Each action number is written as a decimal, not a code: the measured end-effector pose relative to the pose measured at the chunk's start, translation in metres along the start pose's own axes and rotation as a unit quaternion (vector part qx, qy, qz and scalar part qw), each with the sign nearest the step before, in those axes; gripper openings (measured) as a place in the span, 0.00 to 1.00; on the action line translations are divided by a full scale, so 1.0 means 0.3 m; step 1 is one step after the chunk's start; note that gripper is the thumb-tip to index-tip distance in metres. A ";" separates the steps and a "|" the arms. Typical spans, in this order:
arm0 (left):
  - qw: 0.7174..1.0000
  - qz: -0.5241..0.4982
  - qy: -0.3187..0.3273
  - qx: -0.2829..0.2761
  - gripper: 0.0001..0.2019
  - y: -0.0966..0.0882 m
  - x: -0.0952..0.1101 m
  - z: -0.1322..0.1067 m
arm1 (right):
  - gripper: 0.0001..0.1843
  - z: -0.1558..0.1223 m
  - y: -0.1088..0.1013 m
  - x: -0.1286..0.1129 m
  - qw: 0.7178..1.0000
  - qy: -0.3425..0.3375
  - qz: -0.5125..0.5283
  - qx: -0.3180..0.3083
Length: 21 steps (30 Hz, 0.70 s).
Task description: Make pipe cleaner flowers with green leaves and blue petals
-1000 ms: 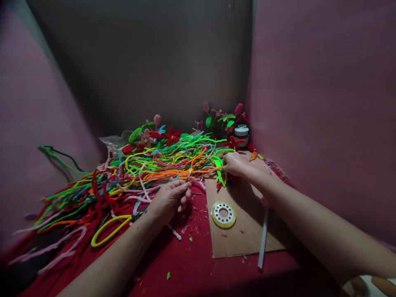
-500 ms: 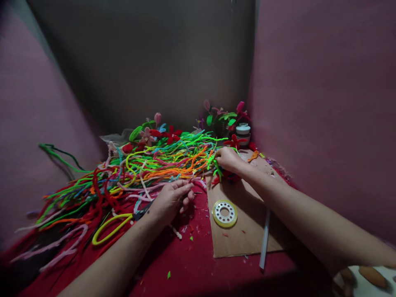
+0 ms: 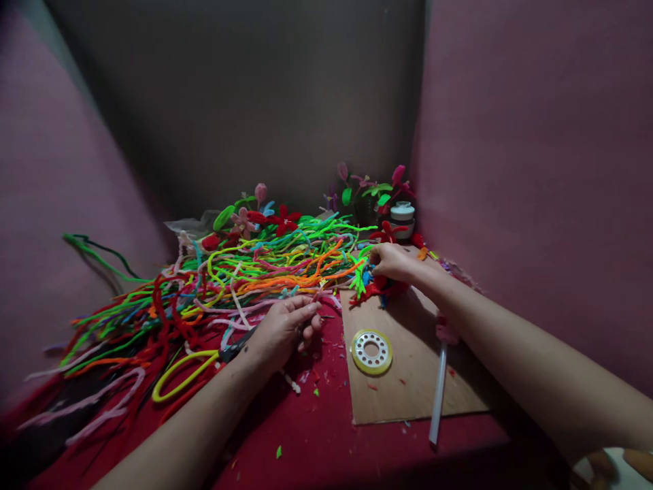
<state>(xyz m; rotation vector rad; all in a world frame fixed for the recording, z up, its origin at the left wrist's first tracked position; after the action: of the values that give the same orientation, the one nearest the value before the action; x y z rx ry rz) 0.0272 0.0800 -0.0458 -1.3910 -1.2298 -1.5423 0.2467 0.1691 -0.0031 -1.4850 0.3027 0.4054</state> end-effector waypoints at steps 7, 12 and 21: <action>1.000 0.005 -0.005 0.007 0.12 0.004 0.003 -0.006 | 0.11 -0.031 0.001 0.022 0.997 -0.011 -0.018 -0.074; 1.000 -0.005 -0.006 0.003 0.12 0.009 0.003 -0.006 | 0.15 0.002 -0.039 0.061 0.997 0.036 -0.067 -0.017; 1.000 -0.001 -0.001 -0.002 0.11 0.002 -0.004 -0.004 | 0.09 0.004 -0.008 0.076 0.984 0.043 -0.163 -0.061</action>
<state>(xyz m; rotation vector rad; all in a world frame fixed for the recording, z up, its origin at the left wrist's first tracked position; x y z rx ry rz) 0.0276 0.0787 -0.0469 -1.3956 -1.2312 -1.5466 0.2680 0.1719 -0.0108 -1.6409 0.0992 0.0975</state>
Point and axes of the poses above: each hand's wrist, its own z-axis towards the middle knuckle, its own y-axis out of the palm, x = y × z, the point moved 5 cm from there along z, towards the middle knuckle, and after that the axes turned 7 degrees about y, right-handed, at the moved point
